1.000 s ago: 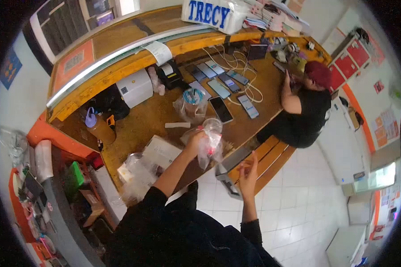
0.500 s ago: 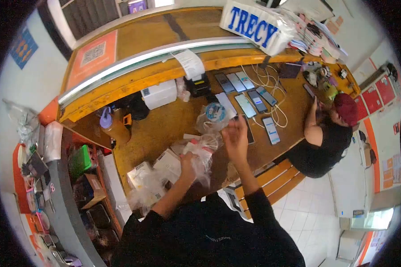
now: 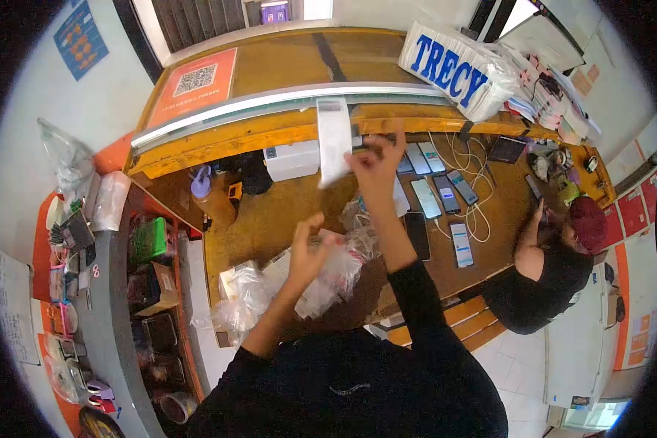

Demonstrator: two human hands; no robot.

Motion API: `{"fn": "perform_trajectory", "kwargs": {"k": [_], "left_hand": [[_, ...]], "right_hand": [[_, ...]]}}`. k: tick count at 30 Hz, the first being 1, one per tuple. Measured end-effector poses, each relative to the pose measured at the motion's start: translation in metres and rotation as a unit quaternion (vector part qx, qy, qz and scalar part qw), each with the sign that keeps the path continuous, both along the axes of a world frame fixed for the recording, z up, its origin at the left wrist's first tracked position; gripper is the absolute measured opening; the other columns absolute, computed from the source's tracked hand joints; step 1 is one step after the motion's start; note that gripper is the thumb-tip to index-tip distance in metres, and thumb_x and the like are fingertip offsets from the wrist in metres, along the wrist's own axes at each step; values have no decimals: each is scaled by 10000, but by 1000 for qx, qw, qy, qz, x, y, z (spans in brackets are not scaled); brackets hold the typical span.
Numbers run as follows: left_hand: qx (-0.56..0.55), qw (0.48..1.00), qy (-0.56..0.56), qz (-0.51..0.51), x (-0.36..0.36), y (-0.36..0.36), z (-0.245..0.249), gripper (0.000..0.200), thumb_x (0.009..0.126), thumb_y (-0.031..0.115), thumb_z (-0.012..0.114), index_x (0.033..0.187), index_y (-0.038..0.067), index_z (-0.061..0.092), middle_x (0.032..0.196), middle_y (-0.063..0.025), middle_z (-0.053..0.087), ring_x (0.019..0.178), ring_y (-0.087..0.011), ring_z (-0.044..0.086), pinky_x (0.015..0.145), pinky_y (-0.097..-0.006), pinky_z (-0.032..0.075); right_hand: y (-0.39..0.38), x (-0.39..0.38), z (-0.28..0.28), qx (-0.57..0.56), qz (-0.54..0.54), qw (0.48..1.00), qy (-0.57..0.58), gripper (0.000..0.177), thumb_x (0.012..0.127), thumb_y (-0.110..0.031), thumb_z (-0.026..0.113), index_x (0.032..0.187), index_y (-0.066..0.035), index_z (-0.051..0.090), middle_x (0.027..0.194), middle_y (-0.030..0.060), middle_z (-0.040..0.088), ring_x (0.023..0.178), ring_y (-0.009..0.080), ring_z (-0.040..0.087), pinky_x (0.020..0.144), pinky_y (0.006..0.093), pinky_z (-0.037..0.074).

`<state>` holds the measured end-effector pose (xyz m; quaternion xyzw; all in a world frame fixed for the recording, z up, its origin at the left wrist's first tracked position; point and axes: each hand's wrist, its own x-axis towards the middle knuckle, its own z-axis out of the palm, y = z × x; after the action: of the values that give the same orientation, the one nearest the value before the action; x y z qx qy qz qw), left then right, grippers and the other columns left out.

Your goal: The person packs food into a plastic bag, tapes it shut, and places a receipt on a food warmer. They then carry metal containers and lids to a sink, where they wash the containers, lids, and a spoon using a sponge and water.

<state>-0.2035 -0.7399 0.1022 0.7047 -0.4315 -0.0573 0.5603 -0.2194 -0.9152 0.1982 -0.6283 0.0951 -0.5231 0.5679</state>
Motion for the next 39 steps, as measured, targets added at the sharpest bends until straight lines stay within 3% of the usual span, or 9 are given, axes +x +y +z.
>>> {"fn": "perform_trajectory", "kwargs": {"k": [1,4,15,19,23,25,28,33,39], "left_hand": [[-159,978,135,-13,2,-9,5,351,849,181,604,1132,9,487,1160,-127,528,1014,-190,518,796,-321,432],[-187,899,389,-79,-4,-21,65,283,901,166,532,1130,5,490,1102,-72,557,955,-124,530,778,-266,439],[-50,881,395,-257,-99,-38,71,337,898,49,500,1224,9,426,1146,-70,549,1053,-127,501,902,-257,377],[-46,894,365,-254,-106,-31,74,364,877,-5,506,1231,-10,419,1107,-80,577,993,-112,530,858,-245,414],[-107,896,396,-172,-87,-34,48,329,856,-2,536,1180,0,474,1049,-61,599,933,-114,561,813,-238,441],[-170,826,528,-97,-50,-32,47,267,833,14,567,1096,3,525,980,-58,617,862,-124,595,762,-236,477],[-253,804,532,-83,10,-32,38,227,825,39,583,1044,0,538,935,-75,626,819,-137,615,725,-244,506],[-172,802,567,-73,79,-31,-14,201,825,28,580,1018,-11,541,940,-102,625,842,-158,621,756,-270,520],[-147,797,577,-97,18,-25,44,148,842,62,566,988,37,558,910,-70,632,796,-151,637,698,-260,546]], "right_hand": [[12,-24,0,31,40,998,48,1032,617,131,682,1400,-168,80,1063,115,432,753,145,537,640,245,496],[40,-95,-14,85,107,975,177,1020,642,99,704,1398,-164,72,1030,109,460,757,133,547,655,244,500],[49,-182,19,84,-106,990,48,586,809,-46,631,1297,18,314,859,94,677,1045,196,548,957,323,359],[52,-180,11,15,-142,959,244,584,797,-64,652,1294,-33,348,939,115,665,1041,211,567,966,389,353],[50,-153,-33,82,-53,978,185,703,786,-91,668,1351,-65,251,1069,159,613,996,178,572,801,297,466],[51,-130,-53,85,101,972,193,829,748,-131,706,1382,-81,176,1134,183,552,953,189,593,782,309,473],[59,-93,-75,53,175,962,200,761,757,-102,695,1361,-76,232,1017,182,615,894,181,603,753,290,473],[30,-77,-76,57,185,941,278,783,715,-106,724,1356,-109,274,940,139,632,844,164,608,677,280,467],[14,-148,-28,-20,200,913,356,735,745,-114,701,1356,-112,294,1220,135,482,893,177,591,784,315,472]]}}
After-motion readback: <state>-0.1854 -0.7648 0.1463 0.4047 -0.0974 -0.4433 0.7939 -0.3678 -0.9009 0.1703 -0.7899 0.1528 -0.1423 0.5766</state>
